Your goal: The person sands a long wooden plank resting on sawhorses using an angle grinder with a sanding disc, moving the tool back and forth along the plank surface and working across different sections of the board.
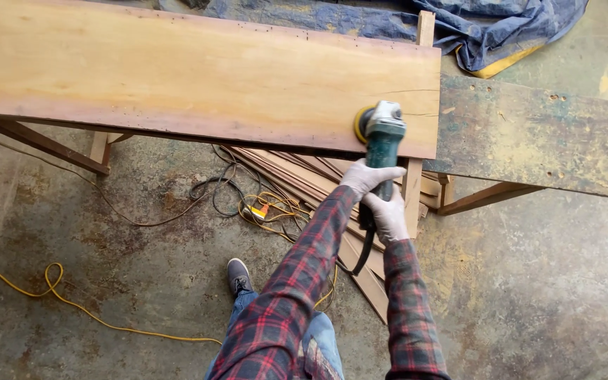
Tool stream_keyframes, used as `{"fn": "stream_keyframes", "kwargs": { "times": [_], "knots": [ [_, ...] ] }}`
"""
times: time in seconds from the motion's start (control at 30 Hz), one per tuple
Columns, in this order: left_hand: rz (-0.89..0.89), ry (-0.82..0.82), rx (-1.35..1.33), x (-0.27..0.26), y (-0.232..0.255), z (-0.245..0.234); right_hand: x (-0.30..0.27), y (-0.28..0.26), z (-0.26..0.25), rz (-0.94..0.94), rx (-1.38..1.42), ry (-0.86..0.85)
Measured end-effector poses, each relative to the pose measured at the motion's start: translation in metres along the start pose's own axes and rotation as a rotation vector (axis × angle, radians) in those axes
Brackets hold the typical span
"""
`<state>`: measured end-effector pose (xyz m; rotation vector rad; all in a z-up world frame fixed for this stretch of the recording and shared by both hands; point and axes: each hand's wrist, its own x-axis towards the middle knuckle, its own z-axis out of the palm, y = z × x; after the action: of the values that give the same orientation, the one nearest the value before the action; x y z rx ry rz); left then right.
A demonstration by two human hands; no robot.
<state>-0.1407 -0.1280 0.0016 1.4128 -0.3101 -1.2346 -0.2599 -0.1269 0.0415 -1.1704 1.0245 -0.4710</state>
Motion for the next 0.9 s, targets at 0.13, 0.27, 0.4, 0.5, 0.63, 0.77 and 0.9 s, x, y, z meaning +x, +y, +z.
{"fn": "stream_keyframes", "kwargs": {
  "times": [0.13, 0.27, 0.4, 0.5, 0.63, 0.77, 0.9],
  "knots": [
    [0.032, 0.086, -0.013, -0.002, -0.002, -0.049, -0.003, -0.004, 0.04, -0.008, -0.042, -0.083],
    [0.008, 0.178, -0.121, -0.009, 0.003, -0.081, -0.002, -0.009, 0.066, 0.035, -0.115, -0.136],
    [-0.001, 0.211, -0.122, -0.011, 0.004, -0.085, 0.007, 0.001, 0.066, 0.028, -0.146, -0.168],
    [0.002, 0.215, -0.034, 0.001, -0.005, -0.067, 0.007, 0.001, 0.05, 0.011, -0.148, -0.147],
    [-0.015, 0.164, 0.012, 0.003, -0.007, -0.018, -0.003, -0.009, 0.01, 0.056, -0.116, -0.086],
    [0.055, 0.042, 0.102, 0.004, -0.014, 0.036, -0.004, -0.002, -0.039, 0.05, -0.054, 0.012],
    [-0.035, 0.008, 0.258, -0.001, -0.016, 0.072, -0.01, 0.003, -0.067, 0.04, 0.03, 0.101]
  ]
}}
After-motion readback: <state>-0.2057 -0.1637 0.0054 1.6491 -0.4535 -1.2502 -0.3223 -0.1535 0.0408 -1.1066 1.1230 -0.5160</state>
